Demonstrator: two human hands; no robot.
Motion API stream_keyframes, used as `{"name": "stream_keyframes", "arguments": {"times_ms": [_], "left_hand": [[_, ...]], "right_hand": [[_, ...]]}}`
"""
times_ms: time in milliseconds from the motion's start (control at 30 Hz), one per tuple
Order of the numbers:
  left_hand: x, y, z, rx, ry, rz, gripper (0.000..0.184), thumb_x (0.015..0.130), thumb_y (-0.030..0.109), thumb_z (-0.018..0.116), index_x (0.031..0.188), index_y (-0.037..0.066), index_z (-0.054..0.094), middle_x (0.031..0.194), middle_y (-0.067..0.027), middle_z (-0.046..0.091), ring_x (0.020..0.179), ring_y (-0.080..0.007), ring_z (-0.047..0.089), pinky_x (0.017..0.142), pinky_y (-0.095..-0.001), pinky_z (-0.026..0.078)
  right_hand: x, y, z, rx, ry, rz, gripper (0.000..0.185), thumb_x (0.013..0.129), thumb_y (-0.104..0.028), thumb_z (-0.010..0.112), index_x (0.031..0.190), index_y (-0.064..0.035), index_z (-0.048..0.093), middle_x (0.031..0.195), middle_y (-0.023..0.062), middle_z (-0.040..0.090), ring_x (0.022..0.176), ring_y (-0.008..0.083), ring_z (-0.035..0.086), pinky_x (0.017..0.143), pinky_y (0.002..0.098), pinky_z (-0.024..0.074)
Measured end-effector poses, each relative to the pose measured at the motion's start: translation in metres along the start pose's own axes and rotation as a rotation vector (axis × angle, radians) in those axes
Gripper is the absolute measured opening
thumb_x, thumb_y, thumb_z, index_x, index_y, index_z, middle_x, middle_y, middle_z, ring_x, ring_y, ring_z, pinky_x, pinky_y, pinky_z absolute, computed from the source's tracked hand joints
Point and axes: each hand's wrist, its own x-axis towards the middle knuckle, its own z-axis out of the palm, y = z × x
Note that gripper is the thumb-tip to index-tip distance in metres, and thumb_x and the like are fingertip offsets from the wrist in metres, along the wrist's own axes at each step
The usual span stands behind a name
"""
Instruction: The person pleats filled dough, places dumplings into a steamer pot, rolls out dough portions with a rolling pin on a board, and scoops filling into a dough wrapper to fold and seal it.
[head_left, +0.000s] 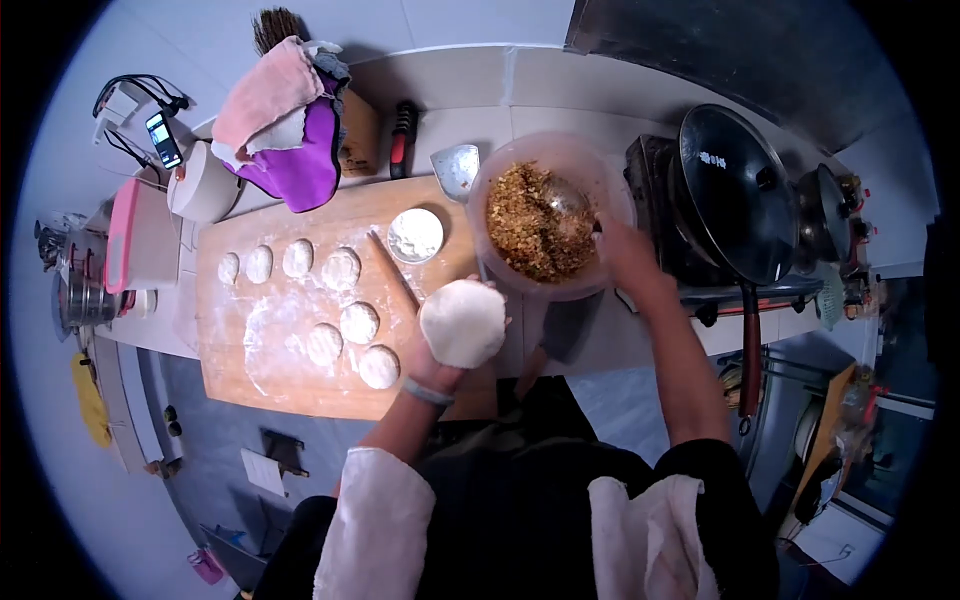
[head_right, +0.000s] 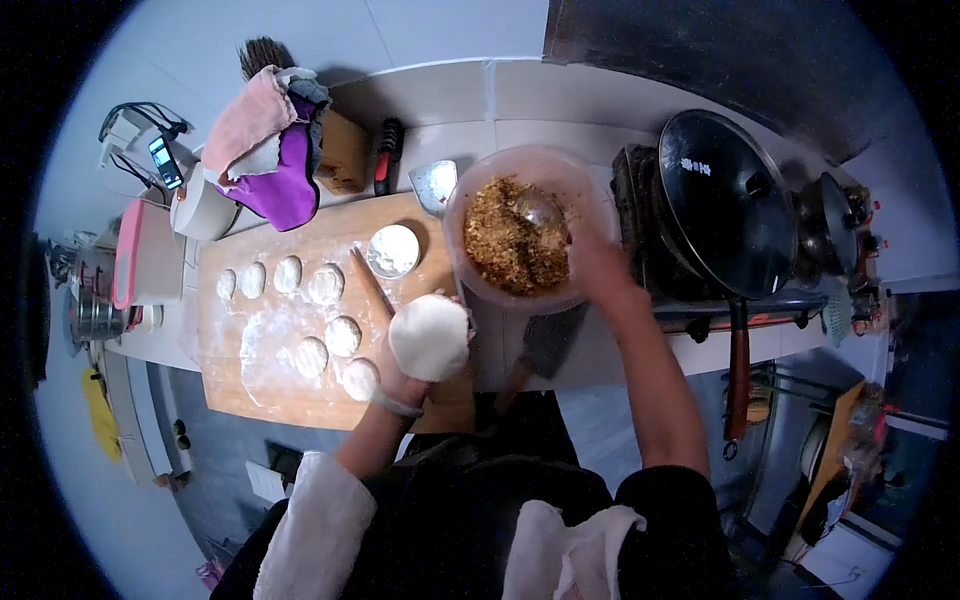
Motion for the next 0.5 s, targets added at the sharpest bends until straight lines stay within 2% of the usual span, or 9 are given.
{"name": "stream_keyframes", "arguments": {"times_ms": [133,233,333,433,500], "left_hand": [[0.043,-0.005,-0.008,0.054,-0.019,-0.052,0.051,0.100,0.036,0.030,0.133,0.000,0.045,0.131,-0.0209,0.054,0.119,-0.0375,0.053,0.101,-0.0579,0.042],[0.070,-0.006,-0.024,0.125,-0.017,-0.066,0.048,0.100,0.037,0.031,0.129,0.002,0.050,0.128,-0.0184,0.057,0.116,-0.0371,0.056,0.100,-0.0552,0.045],[0.082,-0.002,-0.034,0.174,-0.042,-0.089,0.049,0.100,0.037,0.031,0.129,0.003,0.050,0.128,-0.0176,0.057,0.116,-0.0363,0.056,0.100,-0.0538,0.045],[0.080,-0.002,-0.034,0.131,0.031,-0.087,0.050,0.100,0.038,0.031,0.129,0.002,0.049,0.127,-0.0177,0.057,0.116,-0.0360,0.055,0.100,-0.0526,0.045],[0.080,0.000,-0.035,0.135,0.019,-0.103,0.051,0.100,0.039,0.030,0.129,0.001,0.049,0.128,-0.0177,0.057,0.118,-0.0358,0.055,0.100,-0.0521,0.045]], "right_hand": [[-0.026,-0.022,0.013,0.080,0.004,-0.236,0.037,0.087,-0.011,0.048,0.122,-0.0016,0.056,0.090,0.0185,0.068,0.088,0.0384,0.067,0.075,0.0507,0.0526],[0.005,-0.019,0.040,-0.012,-0.022,-0.118,0.042,0.086,-0.010,0.050,0.126,-0.0010,0.054,0.088,0.0179,0.068,0.085,0.0379,0.067,0.072,0.0506,0.0523],[0.019,-0.003,0.045,-0.119,-0.006,-0.141,0.042,0.085,-0.010,0.050,0.127,-0.0042,0.054,0.091,0.0184,0.068,0.084,0.0384,0.067,0.071,0.0514,0.0517],[0.010,0.008,0.029,-0.027,0.053,-0.012,0.041,0.086,-0.010,0.049,0.126,-0.0089,0.057,0.088,0.0161,0.068,0.075,0.0357,0.067,0.066,0.0489,0.0529],[0.000,0.002,0.006,0.018,0.063,-0.005,0.040,0.085,-0.010,0.050,0.125,-0.0111,0.058,0.089,0.0175,0.068,0.081,0.0387,0.066,0.070,0.0507,0.0518]]}}
